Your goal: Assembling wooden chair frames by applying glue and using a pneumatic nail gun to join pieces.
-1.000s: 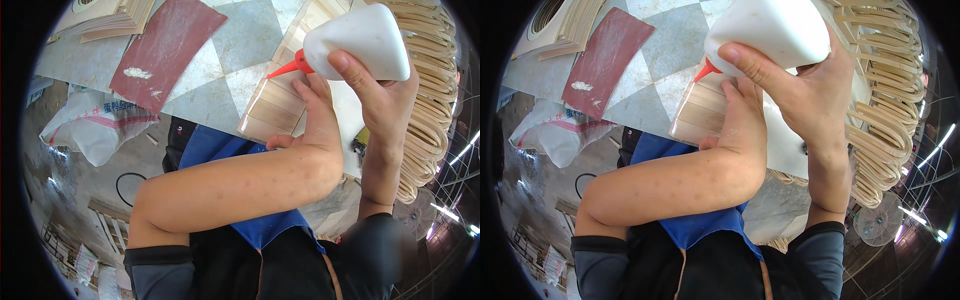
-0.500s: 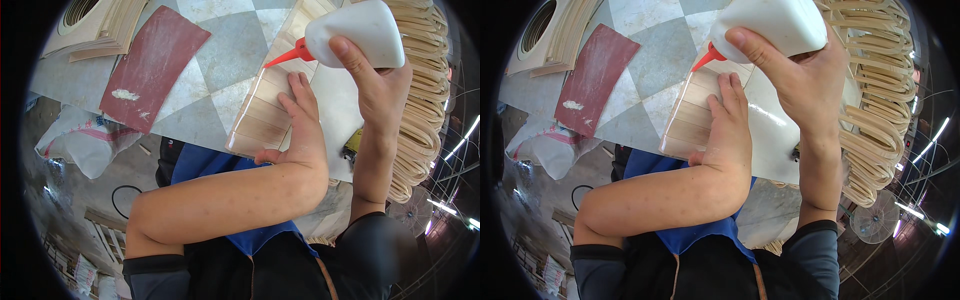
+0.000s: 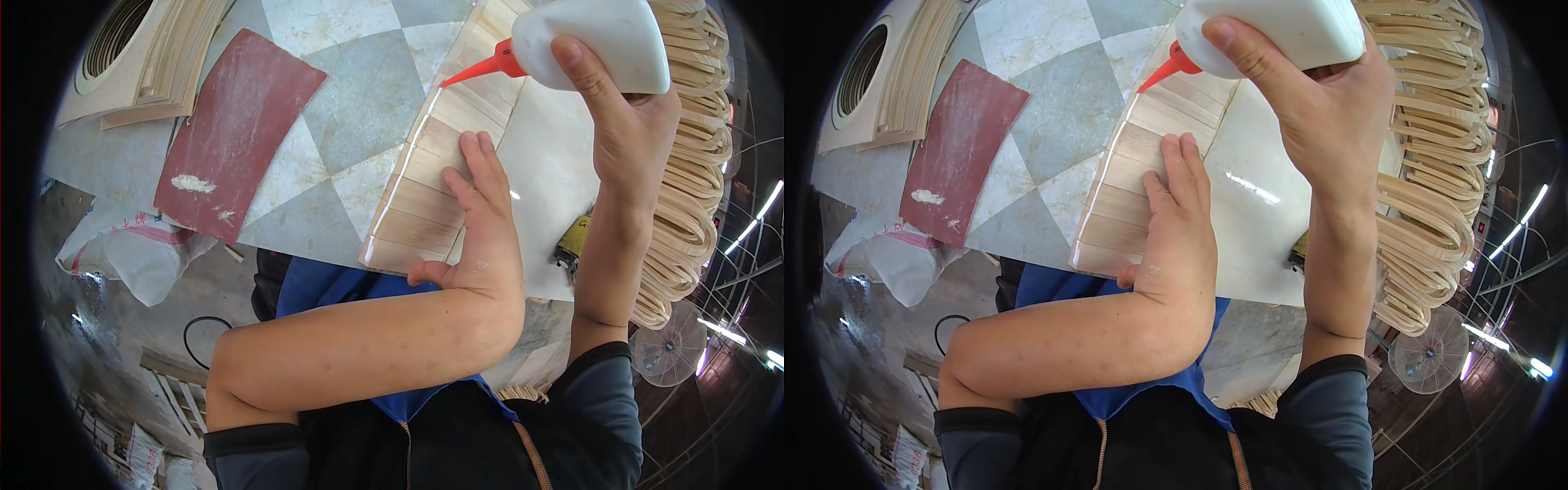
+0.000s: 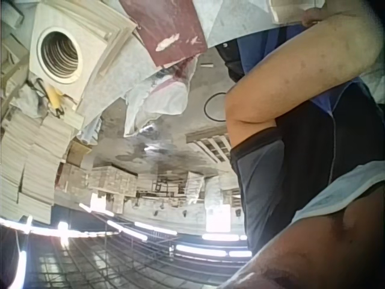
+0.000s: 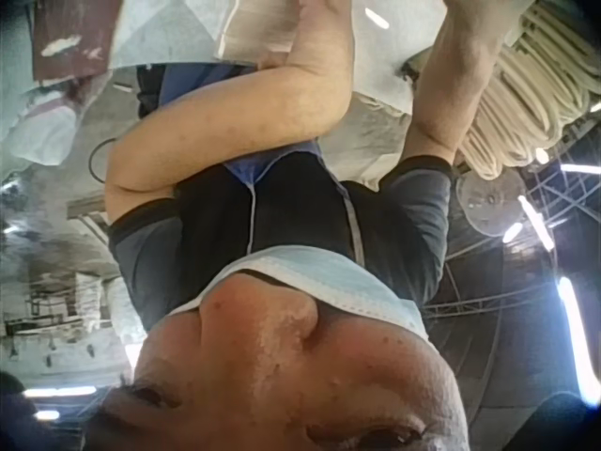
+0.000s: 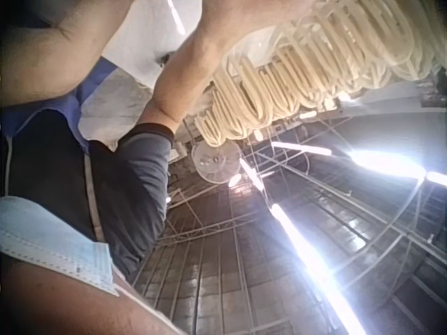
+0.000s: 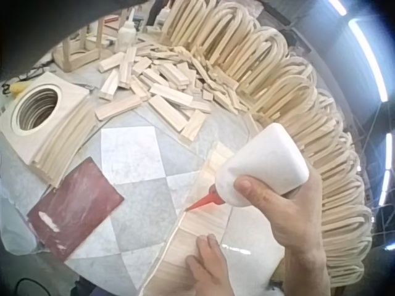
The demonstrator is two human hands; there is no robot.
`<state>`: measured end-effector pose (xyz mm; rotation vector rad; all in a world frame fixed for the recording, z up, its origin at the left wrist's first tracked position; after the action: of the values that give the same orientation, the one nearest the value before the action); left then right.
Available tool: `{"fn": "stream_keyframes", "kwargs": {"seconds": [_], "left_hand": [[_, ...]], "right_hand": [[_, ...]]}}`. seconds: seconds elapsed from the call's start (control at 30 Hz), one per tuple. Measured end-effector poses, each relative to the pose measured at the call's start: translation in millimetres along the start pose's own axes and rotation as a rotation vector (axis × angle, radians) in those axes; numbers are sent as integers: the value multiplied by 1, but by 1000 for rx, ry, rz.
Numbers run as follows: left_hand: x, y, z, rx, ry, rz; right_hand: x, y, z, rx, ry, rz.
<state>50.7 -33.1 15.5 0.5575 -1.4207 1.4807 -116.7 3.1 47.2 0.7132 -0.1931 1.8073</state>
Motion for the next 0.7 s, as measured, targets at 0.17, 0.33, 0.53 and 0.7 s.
{"fn": "stream_keyframes", "kwargs": {"seconds": [0.17,0.33,0.53,0.7], "left_hand": [[2,0,1,-11,-17,6],[3,0,2,-47,-10,37],[4,0,5,-71,-19,51],[4,1,9,-95,-29,57]], "right_hand": [[5,10,-11,9,-21,-25],[7,20,-13,11,-57,-29],[9,34,-16,11,-72,-39],[10,46,-23,7,-78,-59]]}}
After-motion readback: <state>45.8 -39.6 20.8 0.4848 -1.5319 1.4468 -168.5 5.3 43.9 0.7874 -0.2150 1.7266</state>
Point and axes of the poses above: each hand's wrist, its own y-axis towards the middle knuckle, its own x-axis out of the back of the hand, z = x × y, the point moved 3 cm from there along y, towards the middle knuckle, and after that the axes turned 11 degrees about -y, right-handed, at the moved point
